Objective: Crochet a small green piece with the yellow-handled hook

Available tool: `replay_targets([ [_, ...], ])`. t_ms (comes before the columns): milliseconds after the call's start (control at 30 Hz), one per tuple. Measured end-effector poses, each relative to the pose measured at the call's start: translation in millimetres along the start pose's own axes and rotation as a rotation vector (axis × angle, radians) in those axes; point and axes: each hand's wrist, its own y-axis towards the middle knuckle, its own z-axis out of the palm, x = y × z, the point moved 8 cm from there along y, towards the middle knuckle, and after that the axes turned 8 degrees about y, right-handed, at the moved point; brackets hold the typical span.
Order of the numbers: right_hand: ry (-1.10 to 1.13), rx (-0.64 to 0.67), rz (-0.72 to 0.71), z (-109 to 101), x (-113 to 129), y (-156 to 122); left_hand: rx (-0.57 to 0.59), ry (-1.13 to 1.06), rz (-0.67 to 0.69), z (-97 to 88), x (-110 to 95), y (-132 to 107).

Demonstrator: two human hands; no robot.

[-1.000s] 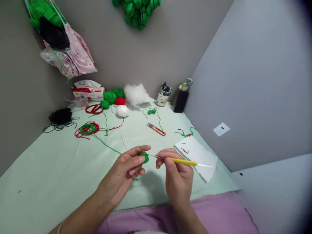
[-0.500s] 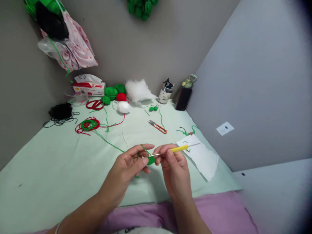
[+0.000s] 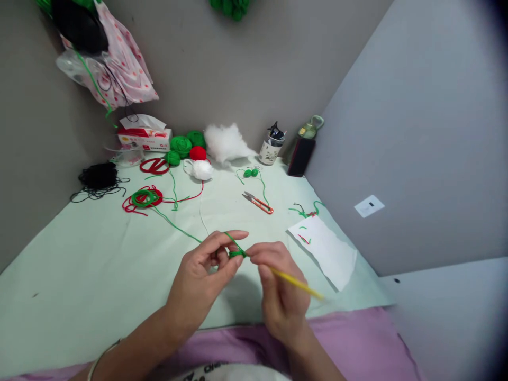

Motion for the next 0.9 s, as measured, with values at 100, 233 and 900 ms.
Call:
replay_targets([
  [100,-0.278,0.006,-0.213,8.2,7.7,-9.7,0.002,-0.182,-0.086,3.1,5.9,-0.6],
  [233,-0.181,-0.061,-0.153,2.7,1.2,-9.9,0.216,-0.539,-0.337,21.6,19.6,-0.6],
  [900,0.604,-0.205,0.371,-4.3,-37.5,7.5,0.17,-0.371,-0.158,10.9,6.1,3.6],
])
